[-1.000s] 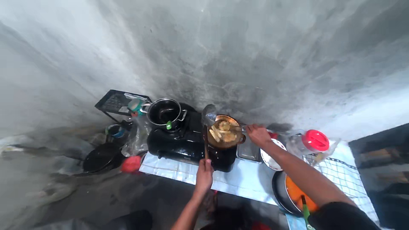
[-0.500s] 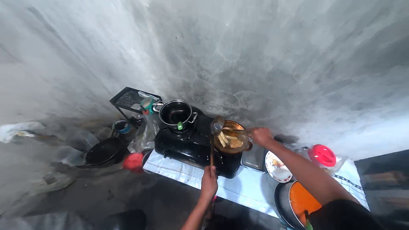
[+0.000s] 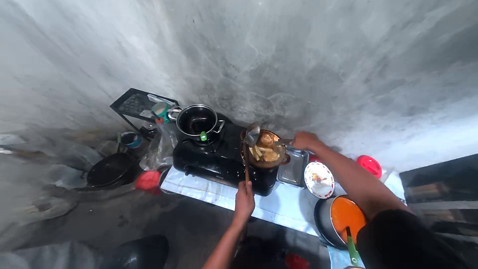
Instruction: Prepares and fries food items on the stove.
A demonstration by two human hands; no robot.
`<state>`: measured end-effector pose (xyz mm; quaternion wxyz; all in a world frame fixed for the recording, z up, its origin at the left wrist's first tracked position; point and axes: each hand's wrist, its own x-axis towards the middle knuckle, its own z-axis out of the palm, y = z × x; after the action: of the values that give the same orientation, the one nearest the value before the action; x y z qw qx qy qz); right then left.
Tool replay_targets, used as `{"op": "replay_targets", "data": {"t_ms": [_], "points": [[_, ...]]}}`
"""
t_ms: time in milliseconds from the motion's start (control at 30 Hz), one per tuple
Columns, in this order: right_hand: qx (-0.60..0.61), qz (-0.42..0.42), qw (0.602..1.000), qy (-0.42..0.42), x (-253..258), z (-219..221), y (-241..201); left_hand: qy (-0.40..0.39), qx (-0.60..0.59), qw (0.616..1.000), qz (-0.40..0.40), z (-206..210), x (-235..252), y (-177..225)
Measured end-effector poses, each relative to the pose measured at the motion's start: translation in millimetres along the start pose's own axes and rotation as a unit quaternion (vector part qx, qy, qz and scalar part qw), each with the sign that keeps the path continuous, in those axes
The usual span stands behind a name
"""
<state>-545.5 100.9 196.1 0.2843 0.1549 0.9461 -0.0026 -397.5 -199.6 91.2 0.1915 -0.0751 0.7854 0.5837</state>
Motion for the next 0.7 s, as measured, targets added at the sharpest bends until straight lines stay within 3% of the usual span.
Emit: {"op": "replay_targets", "data": {"t_ms": [167,467,700], "points": [[-0.011,-0.024,0.999,-0.041,-3,4,8,-0.022,0.055,0.998,-0.004,2,5,3],[0.225,0.043,0.960,-0.160,54,44,33,-0.033,0.084,0.996,-0.009,2,4,-8],[0.292,0.054,0.941,-0.161,32,47,34,-0.031,0.098,0.995,-0.006,-6,0,-8]]}}
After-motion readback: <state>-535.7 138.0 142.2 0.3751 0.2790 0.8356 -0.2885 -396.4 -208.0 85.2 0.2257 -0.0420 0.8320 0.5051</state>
